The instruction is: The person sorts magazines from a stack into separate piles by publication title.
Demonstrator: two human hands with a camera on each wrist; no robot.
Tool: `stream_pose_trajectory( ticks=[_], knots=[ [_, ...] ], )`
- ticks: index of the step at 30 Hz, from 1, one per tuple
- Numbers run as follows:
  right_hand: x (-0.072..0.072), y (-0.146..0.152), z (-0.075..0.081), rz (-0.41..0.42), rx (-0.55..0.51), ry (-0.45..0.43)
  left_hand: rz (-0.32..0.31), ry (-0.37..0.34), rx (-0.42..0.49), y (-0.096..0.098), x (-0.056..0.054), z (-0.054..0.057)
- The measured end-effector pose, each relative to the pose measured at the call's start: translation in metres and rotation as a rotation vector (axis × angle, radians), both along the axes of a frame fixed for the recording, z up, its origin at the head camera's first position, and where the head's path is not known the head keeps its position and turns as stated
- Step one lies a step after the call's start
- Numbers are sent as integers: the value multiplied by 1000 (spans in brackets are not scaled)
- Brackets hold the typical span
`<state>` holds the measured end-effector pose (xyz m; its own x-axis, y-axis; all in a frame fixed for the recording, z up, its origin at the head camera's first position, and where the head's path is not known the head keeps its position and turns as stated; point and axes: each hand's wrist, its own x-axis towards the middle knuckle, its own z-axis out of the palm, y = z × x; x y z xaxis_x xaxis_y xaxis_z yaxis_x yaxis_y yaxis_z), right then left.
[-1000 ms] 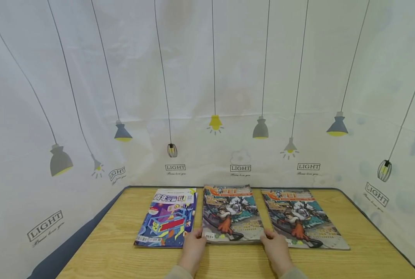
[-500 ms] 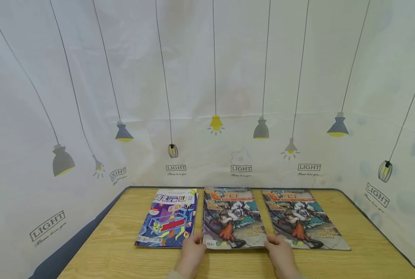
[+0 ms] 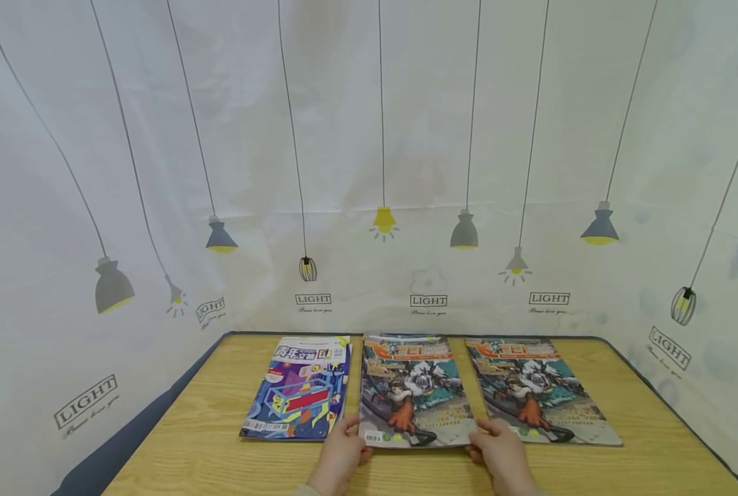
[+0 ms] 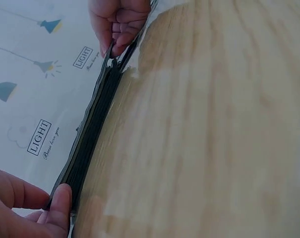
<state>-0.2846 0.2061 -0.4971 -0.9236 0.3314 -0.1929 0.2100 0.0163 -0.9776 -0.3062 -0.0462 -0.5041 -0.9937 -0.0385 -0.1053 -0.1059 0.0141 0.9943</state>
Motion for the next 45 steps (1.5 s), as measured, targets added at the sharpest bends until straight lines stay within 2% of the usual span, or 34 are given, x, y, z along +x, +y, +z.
stream_pose_trajectory(
  ticks=[5,8,12,20,28,36,45],
  knots=[
    [-3,-1,-1,20,6,-52,3,-19,19,1,-1,1],
    [-3,-2,-1,30,-7,-30,-2,-26,28,1,-1,2],
    [-3,-2,-1,64,-22,-1,-33,1,25,1,-1,2],
    [-4,-3,0,111,-47,-9,-70,15,36,-2,0,0],
    [-4,-3,0,88,-53,-22,-102,37,35,-2,3,2],
    [-1,-1,0,51,-115,-23,-138,47,142,-1,4,2],
    [1,14,0,41,-147,9,-130,76,187,16,3,-1]
  ],
)
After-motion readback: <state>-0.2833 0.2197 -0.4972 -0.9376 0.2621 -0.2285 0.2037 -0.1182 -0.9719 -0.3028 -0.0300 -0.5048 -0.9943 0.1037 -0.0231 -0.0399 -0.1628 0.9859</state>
